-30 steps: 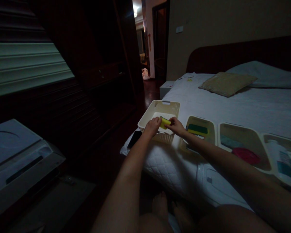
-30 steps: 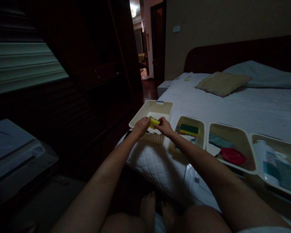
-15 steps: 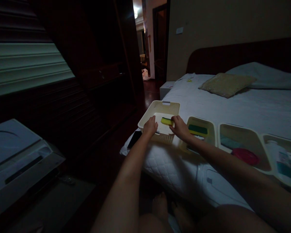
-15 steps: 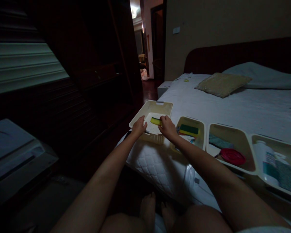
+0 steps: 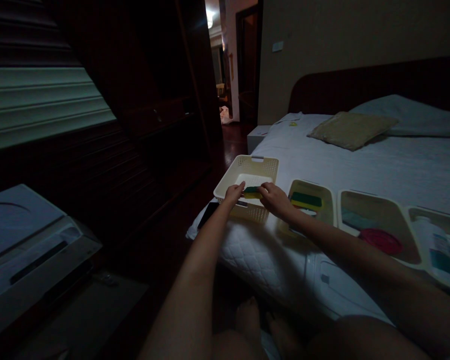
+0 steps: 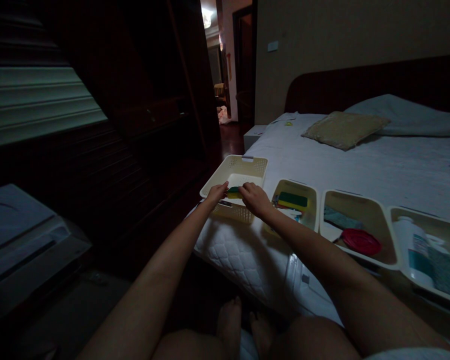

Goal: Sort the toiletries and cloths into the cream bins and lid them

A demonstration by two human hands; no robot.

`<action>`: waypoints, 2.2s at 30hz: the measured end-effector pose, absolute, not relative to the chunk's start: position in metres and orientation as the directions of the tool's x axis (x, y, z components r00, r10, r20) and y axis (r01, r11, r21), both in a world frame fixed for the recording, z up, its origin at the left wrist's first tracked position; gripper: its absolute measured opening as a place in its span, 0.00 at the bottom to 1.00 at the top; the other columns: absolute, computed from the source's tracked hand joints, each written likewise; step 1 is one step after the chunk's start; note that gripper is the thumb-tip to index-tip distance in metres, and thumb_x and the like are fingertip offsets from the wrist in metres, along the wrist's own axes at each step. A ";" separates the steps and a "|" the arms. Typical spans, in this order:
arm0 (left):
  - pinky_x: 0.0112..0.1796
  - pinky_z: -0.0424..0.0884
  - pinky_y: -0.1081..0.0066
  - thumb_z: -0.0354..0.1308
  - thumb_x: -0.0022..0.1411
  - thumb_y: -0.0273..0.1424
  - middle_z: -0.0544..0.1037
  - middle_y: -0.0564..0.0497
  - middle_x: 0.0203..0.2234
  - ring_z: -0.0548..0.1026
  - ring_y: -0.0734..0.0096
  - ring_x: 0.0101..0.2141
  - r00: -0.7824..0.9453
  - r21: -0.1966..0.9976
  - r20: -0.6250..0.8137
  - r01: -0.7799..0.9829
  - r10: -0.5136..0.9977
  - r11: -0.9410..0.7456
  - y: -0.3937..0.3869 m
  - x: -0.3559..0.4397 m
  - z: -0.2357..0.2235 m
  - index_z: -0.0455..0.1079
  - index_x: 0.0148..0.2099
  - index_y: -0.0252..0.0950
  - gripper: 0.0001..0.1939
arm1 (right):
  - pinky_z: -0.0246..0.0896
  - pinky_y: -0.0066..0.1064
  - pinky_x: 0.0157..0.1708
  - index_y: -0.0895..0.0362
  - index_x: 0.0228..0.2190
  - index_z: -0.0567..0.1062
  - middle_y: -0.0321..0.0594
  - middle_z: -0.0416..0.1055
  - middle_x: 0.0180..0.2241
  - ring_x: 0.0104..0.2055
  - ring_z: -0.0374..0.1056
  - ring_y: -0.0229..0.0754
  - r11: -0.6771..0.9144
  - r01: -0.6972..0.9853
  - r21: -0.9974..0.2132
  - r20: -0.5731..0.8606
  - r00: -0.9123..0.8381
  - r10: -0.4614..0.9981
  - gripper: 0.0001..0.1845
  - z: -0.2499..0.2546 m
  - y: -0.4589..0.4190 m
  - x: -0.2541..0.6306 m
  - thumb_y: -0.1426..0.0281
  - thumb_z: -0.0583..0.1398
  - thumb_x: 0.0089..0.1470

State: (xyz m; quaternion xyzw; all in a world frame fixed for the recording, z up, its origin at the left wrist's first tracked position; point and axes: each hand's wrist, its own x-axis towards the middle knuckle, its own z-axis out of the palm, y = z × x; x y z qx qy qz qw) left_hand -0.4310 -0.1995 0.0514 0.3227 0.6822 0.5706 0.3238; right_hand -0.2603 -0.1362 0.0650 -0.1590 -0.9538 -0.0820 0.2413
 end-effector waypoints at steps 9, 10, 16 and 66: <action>0.24 0.69 0.74 0.59 0.53 0.37 0.74 0.47 0.30 0.72 0.72 0.27 -0.376 0.974 -0.186 -0.193 0.908 0.120 -0.213 -0.419 0.062 0.71 0.36 0.30 0.14 | 0.58 0.38 0.39 0.59 0.39 0.72 0.50 0.67 0.38 0.40 0.61 0.47 0.957 0.274 0.098 0.507 -0.841 0.189 0.12 0.067 -0.137 -0.259 0.74 0.51 0.55; 0.23 0.69 0.74 0.60 0.52 0.35 0.74 0.47 0.30 0.72 0.72 0.27 -0.379 0.974 -0.183 -0.196 0.907 0.115 -0.213 -0.418 0.063 0.71 0.35 0.30 0.12 | 0.58 0.37 0.39 0.59 0.38 0.72 0.50 0.67 0.38 0.39 0.62 0.47 0.960 0.259 0.103 0.503 -0.846 0.174 0.12 0.065 -0.137 -0.259 0.74 0.51 0.56; 0.24 0.71 0.71 0.63 0.48 0.30 0.75 0.47 0.28 0.73 0.71 0.26 -0.402 0.964 -0.220 -0.229 0.889 0.135 -0.215 -0.419 0.067 0.71 0.34 0.30 0.10 | 0.60 0.38 0.41 0.59 0.39 0.72 0.49 0.68 0.40 0.42 0.62 0.46 0.965 0.223 0.140 0.504 -0.855 0.124 0.13 0.055 -0.133 -0.260 0.76 0.49 0.56; 0.29 0.68 0.71 0.70 0.37 0.32 0.74 0.51 0.27 0.72 0.73 0.26 -0.479 0.975 -0.131 -0.221 0.868 0.025 -0.214 -0.429 0.061 0.70 0.33 0.33 0.19 | 0.61 0.22 0.22 0.59 0.33 0.66 0.37 0.68 0.25 0.26 0.67 0.33 -0.077 0.234 -0.969 -0.198 -0.551 0.810 0.03 0.070 -0.141 -0.283 0.72 0.57 0.55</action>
